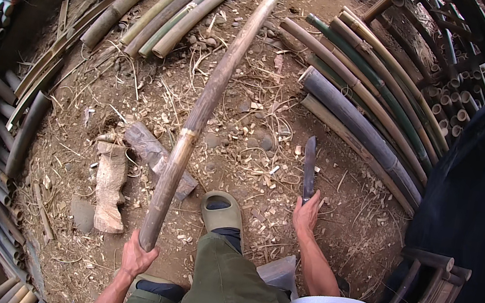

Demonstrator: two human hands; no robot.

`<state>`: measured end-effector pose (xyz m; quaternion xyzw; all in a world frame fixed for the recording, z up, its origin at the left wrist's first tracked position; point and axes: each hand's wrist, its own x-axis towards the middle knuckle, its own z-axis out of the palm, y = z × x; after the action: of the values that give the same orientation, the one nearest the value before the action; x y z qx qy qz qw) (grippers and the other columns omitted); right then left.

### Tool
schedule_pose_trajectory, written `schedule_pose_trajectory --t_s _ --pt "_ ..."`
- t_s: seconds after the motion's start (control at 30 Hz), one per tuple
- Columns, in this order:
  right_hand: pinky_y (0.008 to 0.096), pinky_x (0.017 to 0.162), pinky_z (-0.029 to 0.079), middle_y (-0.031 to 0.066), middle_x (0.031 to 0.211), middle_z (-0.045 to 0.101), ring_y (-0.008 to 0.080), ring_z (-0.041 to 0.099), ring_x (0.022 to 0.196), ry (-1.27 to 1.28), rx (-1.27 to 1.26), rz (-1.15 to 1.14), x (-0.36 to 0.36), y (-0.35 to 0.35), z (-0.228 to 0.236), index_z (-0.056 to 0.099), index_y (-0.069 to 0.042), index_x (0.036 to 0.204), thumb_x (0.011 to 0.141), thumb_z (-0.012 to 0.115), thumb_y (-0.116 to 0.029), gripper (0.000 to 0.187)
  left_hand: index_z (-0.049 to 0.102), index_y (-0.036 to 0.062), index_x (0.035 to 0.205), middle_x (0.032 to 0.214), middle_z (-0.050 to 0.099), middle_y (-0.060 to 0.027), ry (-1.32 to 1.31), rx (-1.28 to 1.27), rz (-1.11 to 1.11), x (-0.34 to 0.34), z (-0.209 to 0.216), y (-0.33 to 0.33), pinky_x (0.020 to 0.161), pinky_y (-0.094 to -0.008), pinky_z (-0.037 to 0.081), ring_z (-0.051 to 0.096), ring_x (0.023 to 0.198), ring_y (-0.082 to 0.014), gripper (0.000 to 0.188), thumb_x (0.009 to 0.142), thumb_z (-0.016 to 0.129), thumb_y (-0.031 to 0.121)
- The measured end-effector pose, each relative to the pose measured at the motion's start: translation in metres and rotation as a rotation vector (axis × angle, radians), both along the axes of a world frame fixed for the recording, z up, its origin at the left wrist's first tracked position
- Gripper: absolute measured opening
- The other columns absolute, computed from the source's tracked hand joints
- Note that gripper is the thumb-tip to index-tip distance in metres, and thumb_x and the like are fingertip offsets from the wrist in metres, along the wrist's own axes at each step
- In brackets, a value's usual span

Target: The person uses a machete to scrape, notch, and shape a bamboo pole against a wood block, then reaches for and handles another bamboo pole in a stack while sitting on the ground.

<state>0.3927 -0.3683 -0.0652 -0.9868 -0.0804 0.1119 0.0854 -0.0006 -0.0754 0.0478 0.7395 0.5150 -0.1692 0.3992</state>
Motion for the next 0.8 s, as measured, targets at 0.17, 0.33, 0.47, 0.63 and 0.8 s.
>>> schedule_pose_trajectory --t_s 0.17,0.33,0.47,0.63,0.8 --pt "0.0519 0.110 0.036 0.0296 0.144 0.040 0.0413 0.044 0.130 -0.040 0.240 0.215 -0.022 0.092 0.030 0.022 0.005 0.151 0.098 0.050 -0.055 0.085 0.039 -0.0030 0.137 0.107 0.062 -0.0292 0.014 0.036 -0.081 -0.040 0.054 -0.030 0.080 -0.0518 0.052 0.065 0.093 -0.0464 0.079 0.075 0.075 0.032" --pt "0.0442 0.102 0.046 0.0221 0.133 0.052 0.0258 0.056 0.113 0.983 1.460 -0.064 -0.079 0.273 0.068 0.023 0.002 0.152 0.094 0.062 -0.052 0.088 0.037 -0.0013 0.144 0.122 0.057 -0.0292 -0.028 0.086 -0.071 -0.042 0.086 -0.065 0.091 -0.0505 0.050 0.060 0.109 -0.0459 0.077 0.082 0.072 0.028" --pt "0.0356 0.093 0.050 0.0112 0.108 0.056 0.0190 0.058 0.101 1.027 1.476 -0.149 -0.103 0.322 0.083 0.036 0.002 0.134 0.092 0.068 -0.024 0.058 0.032 0.0008 0.148 0.126 0.056 -0.0287 -0.006 0.122 -0.012 -0.044 0.084 -0.054 0.092 -0.0505 0.049 0.058 0.112 -0.0456 0.078 0.085 0.070 0.027" --pt "0.0406 0.088 0.055 0.0147 0.105 0.059 0.0219 0.063 0.091 0.885 1.446 0.031 -0.062 0.386 0.083 0.035 0.004 0.136 0.094 0.062 -0.020 0.055 0.035 -0.0040 0.142 0.102 0.056 -0.0241 -0.221 0.443 -0.133 -0.017 0.037 -0.008 0.075 -0.0503 0.053 0.062 0.086 -0.0438 0.082 0.074 0.076 0.018" --pt "0.0475 0.107 0.046 0.0318 0.146 0.037 0.0375 0.050 0.129 0.685 1.230 0.271 -0.003 0.435 0.107 0.018 0.004 0.152 0.096 0.057 -0.026 0.074 0.031 -0.0024 0.148 0.111 0.059 -0.0211 -0.114 0.489 -0.107 0.071 0.029 0.123 0.082 -0.0461 0.056 0.063 0.094 -0.0299 0.084 0.080 0.074 0.021"
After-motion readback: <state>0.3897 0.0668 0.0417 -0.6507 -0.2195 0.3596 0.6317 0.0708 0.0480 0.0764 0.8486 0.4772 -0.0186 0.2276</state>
